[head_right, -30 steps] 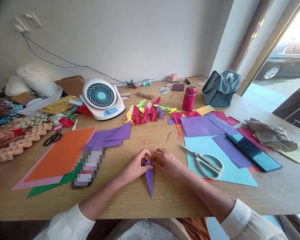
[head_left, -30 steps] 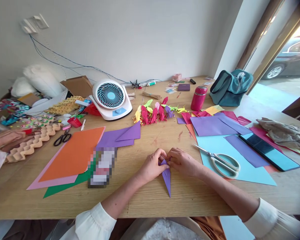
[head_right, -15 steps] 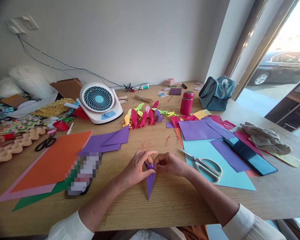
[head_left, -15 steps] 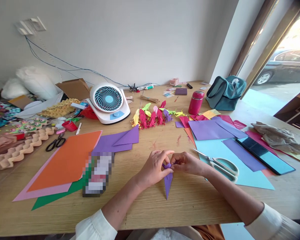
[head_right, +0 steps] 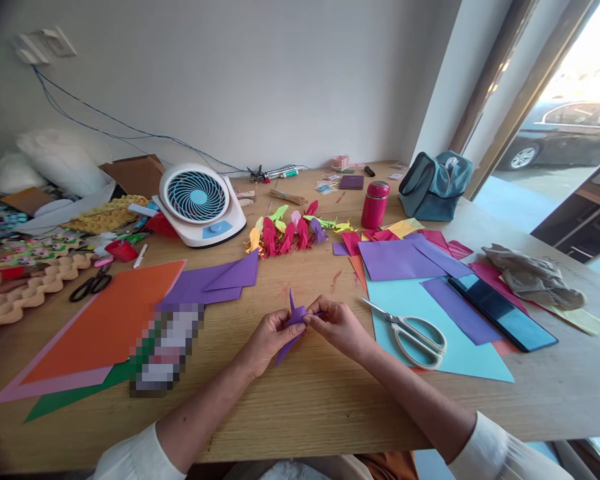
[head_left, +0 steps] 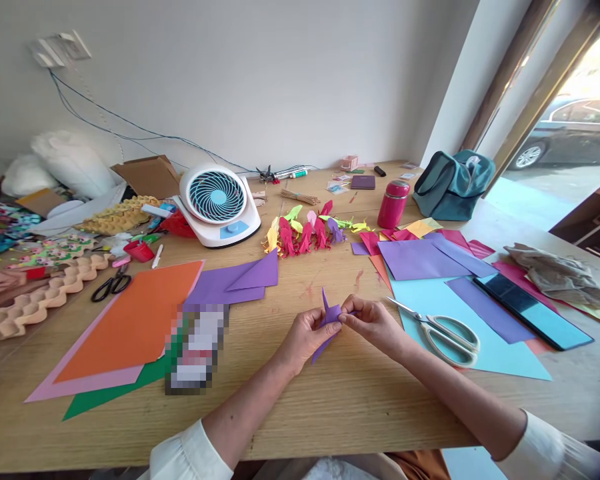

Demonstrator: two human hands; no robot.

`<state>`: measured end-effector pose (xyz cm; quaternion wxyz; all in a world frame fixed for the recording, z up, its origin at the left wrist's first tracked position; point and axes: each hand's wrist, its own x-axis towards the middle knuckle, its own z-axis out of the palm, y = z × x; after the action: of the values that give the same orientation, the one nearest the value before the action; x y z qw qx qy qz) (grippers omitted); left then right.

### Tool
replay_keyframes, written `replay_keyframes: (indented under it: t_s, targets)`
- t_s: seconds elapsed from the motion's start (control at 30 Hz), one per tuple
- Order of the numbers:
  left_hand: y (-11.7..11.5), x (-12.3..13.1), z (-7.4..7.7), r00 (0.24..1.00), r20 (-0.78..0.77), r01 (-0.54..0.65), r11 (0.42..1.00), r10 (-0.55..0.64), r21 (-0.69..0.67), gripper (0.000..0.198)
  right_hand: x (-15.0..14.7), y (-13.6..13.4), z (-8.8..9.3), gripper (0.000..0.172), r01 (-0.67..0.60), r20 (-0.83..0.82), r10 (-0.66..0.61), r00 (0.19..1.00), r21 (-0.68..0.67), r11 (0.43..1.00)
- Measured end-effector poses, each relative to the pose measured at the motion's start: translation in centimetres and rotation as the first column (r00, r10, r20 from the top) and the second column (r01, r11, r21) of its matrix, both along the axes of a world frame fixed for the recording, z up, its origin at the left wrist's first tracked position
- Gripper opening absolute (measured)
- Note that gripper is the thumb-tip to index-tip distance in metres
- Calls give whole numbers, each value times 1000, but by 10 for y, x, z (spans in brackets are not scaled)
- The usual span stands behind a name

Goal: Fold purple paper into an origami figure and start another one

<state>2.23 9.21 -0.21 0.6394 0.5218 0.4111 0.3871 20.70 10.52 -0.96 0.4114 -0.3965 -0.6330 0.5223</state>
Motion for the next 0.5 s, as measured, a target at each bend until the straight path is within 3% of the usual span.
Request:
replay_keyframes:
  t_s: [0.2, 0.5]
  targets:
    - [-3, 3, -8, 994, -59, -87, 996, 88, 19, 40, -4, -3, -9, 31, 41, 40, -43, 998, 33, 999]
    - [-1, -1, -15, 957, -204, -149, 953, 206, 264, 29, -3, -4, -1, 21, 71, 196, -91, 976, 107, 992]
